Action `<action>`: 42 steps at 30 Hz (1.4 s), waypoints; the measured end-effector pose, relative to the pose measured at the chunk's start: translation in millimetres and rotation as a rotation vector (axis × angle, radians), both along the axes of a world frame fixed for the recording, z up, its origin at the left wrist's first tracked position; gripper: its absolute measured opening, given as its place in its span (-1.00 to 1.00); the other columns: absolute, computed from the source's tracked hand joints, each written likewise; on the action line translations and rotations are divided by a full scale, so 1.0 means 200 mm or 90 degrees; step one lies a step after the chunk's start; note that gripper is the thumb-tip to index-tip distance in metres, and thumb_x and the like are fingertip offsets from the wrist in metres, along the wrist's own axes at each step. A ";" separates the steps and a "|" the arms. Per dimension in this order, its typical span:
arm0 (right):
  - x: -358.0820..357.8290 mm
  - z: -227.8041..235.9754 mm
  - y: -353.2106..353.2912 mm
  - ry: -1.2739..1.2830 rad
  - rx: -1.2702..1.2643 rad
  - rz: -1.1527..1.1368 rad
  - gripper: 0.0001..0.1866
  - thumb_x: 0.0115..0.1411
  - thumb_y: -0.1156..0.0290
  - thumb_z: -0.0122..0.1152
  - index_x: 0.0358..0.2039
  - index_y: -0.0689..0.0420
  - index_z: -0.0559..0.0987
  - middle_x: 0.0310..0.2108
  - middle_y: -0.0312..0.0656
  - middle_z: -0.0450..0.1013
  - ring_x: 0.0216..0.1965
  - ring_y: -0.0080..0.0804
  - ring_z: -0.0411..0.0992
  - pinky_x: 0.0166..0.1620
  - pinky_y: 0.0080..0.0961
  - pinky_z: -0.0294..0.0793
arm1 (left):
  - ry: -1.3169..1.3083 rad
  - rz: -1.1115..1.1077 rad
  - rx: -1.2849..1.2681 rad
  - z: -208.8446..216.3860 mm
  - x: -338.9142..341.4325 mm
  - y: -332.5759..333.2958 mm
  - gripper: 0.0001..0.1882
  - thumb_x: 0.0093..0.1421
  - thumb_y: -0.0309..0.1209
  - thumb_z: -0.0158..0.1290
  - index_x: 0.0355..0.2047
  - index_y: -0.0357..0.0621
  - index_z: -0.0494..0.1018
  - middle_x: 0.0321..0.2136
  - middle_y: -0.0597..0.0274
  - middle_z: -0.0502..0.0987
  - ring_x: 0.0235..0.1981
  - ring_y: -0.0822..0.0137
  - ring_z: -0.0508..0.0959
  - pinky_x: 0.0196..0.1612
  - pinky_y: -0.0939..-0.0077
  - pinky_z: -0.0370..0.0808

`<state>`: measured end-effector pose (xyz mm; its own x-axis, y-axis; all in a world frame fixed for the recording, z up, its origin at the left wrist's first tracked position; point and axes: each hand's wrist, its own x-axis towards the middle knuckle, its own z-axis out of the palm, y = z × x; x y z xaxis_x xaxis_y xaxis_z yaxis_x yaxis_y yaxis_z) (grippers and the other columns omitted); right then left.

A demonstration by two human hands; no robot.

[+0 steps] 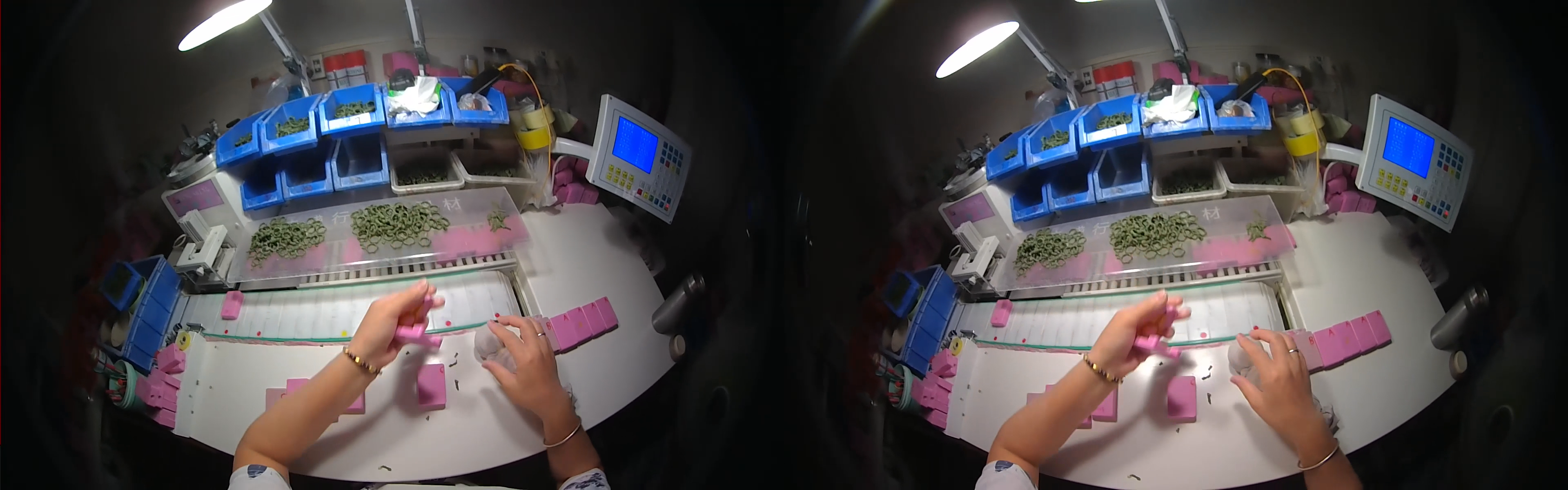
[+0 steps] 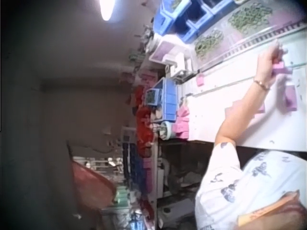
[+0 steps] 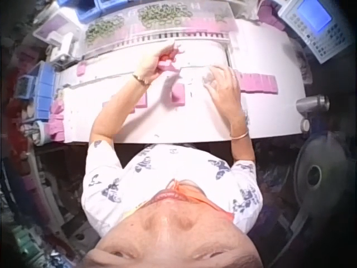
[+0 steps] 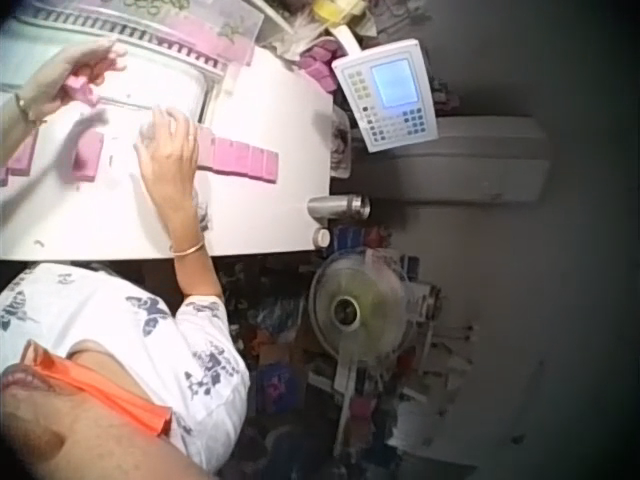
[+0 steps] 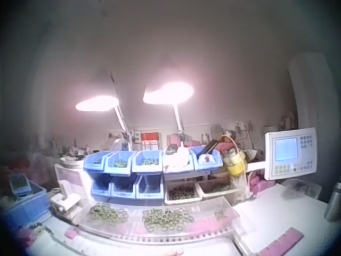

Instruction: The person assembles small items by inserting a ring into a pink block, followed by a yellow bead, and then uses a white cloth to wipe the surface. They repeat these actions with several pink blocks and then swap a blue container from the shelf.

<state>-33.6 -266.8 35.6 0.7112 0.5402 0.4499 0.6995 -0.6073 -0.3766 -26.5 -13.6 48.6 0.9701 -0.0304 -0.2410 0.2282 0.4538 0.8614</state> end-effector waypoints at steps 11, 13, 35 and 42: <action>0.04 0.04 -0.03 -0.089 -0.004 0.065 -0.34 -0.10 0.62 0.18 0.14 0.23 0.42 0.12 0.14 0.35 -0.17 0.03 0.48 -0.14 -0.24 0.47 | 0.040 -0.010 -0.144 -0.20 -0.33 -0.14 -0.40 0.44 -0.03 -0.38 0.19 -0.32 0.19 -0.37 0.18 0.45 -0.37 0.34 0.51 -0.50 0.57 0.49; -0.01 0.15 0.01 -0.161 0.056 0.045 -0.38 -0.13 0.62 0.16 0.07 0.24 0.48 0.12 0.13 0.37 -0.18 -0.06 0.51 -0.19 -0.33 0.49 | 0.066 -0.001 -0.167 -0.26 -0.32 -0.14 -0.41 0.44 -0.03 -0.40 0.21 -0.28 0.17 -0.37 0.16 0.45 -0.34 0.27 0.53 -0.50 0.51 0.53; -0.22 0.02 0.09 -0.219 -0.132 0.231 -0.54 0.05 0.40 0.09 0.02 0.11 0.53 0.16 -0.10 0.38 -0.30 -0.39 0.47 -0.21 -0.54 0.43 | -0.301 0.213 0.298 -0.17 -0.36 -0.06 -0.61 0.40 -0.06 -0.21 -0.09 -0.16 0.21 -0.40 0.13 0.43 -0.56 0.34 0.50 -0.54 0.50 0.52; -0.11 -0.12 -0.06 -0.184 -0.274 -0.024 -0.56 0.07 0.43 0.06 0.02 0.09 0.49 0.09 -0.08 0.38 -0.26 -0.35 0.45 -0.19 -0.47 0.36 | -0.100 0.141 -0.139 -0.16 -0.35 0.13 -0.48 0.39 0.03 -0.27 -0.22 -0.21 0.42 -0.36 0.19 0.47 -0.57 0.34 0.50 -0.57 0.40 0.53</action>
